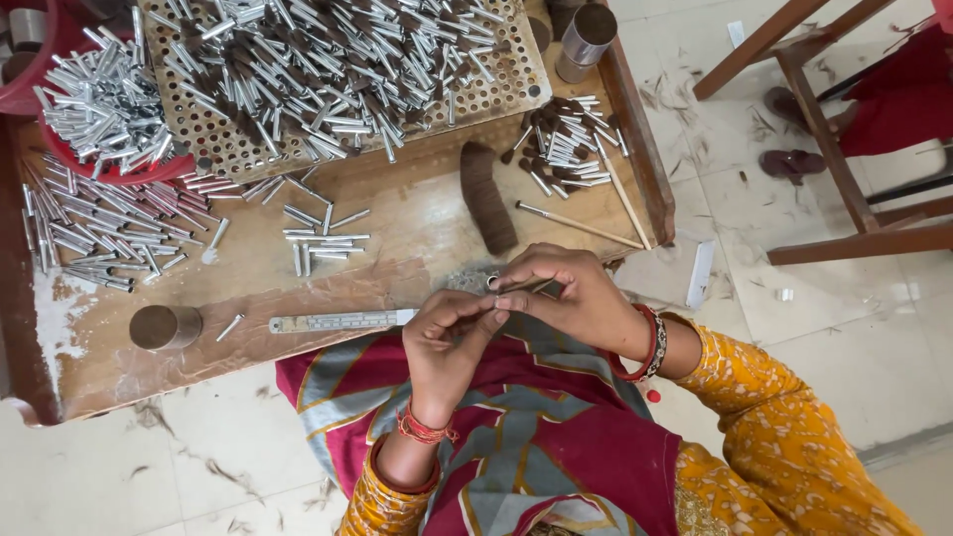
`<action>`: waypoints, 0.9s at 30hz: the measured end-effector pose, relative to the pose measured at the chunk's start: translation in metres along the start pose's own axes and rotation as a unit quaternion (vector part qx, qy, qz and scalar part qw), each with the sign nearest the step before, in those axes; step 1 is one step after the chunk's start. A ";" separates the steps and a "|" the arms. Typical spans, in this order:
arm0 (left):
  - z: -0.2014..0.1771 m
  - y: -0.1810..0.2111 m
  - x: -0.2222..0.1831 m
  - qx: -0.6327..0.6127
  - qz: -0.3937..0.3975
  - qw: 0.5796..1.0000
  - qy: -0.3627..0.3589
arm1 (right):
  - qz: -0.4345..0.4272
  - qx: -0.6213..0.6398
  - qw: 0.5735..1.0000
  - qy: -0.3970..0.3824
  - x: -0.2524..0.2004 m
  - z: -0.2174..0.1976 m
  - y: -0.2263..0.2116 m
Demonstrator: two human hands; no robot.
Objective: Assembling small metal tubes and components on a workbench.
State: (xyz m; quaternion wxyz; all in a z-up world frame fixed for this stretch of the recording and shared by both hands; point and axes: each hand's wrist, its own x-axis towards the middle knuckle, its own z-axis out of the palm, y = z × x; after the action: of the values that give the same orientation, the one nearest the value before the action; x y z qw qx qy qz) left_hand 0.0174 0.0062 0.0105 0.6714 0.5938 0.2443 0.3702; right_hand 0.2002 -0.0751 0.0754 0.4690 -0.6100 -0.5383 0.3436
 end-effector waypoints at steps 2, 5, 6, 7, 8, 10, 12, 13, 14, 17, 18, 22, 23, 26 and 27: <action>0.000 -0.001 -0.001 0.000 0.002 1.000 -0.001 | -0.015 -0.015 1.000 0.012 -0.002 0.004 0.008; 0.000 -0.002 -0.003 -0.003 0.000 1.000 -0.004 | -0.029 -0.042 0.998 0.036 -0.005 0.009 0.007; 0.001 -0.003 -0.003 -0.005 -0.003 1.000 -0.006 | -0.029 -0.055 0.997 0.048 -0.006 0.010 0.004; 0.001 -0.003 -0.004 -0.005 -0.004 1.000 -0.006 | -0.028 -0.055 0.997 0.048 -0.006 0.011 0.004; 0.002 -0.003 -0.004 -0.007 -0.007 1.000 -0.007 | -0.035 -0.051 0.997 0.053 -0.006 0.012 0.004; 0.003 -0.003 -0.005 -0.010 -0.011 1.000 -0.009 | -0.040 -0.045 0.997 0.057 -0.007 0.013 0.004; 0.006 -0.001 -0.006 -0.031 -0.015 0.999 -0.009 | -0.011 -0.038 0.997 0.062 -0.007 0.013 0.004; 0.006 -0.001 -0.006 -0.032 -0.016 0.999 -0.009 | -0.010 -0.038 0.997 0.062 -0.008 0.013 0.004; 0.006 0.000 -0.006 -0.030 -0.012 0.999 -0.009 | 0.003 -0.022 0.998 0.064 -0.009 0.014 0.005; 0.006 0.001 -0.006 -0.015 0.005 1.000 -0.011 | 0.024 0.003 0.997 0.067 -0.010 0.015 0.008; 0.006 0.002 -0.005 -0.003 0.017 1.000 -0.012 | 0.033 0.012 0.997 0.067 -0.010 0.015 0.008; 0.005 -0.002 -0.008 0.004 0.030 0.999 -0.013 | 0.034 0.016 0.998 0.056 -0.012 0.013 0.011; 0.006 -0.003 -0.009 -0.023 0.018 1.000 -0.013 | 0.027 0.028 0.998 0.051 -0.013 0.013 0.010; 0.008 -0.002 -0.014 -0.054 0.001 0.999 -0.002 | -0.006 0.004 0.999 0.041 -0.014 0.015 0.002; 0.009 -0.001 -0.017 -0.059 -0.007 0.998 0.007 | -0.029 -0.030 0.998 0.036 -0.016 0.016 0.000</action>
State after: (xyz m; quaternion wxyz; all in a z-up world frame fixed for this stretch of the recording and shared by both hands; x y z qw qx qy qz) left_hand 0.0143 -0.0133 0.0092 0.7061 0.5488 0.2303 0.3836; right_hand 0.1821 -0.0870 0.0692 0.4796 -0.6196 -0.5487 0.2914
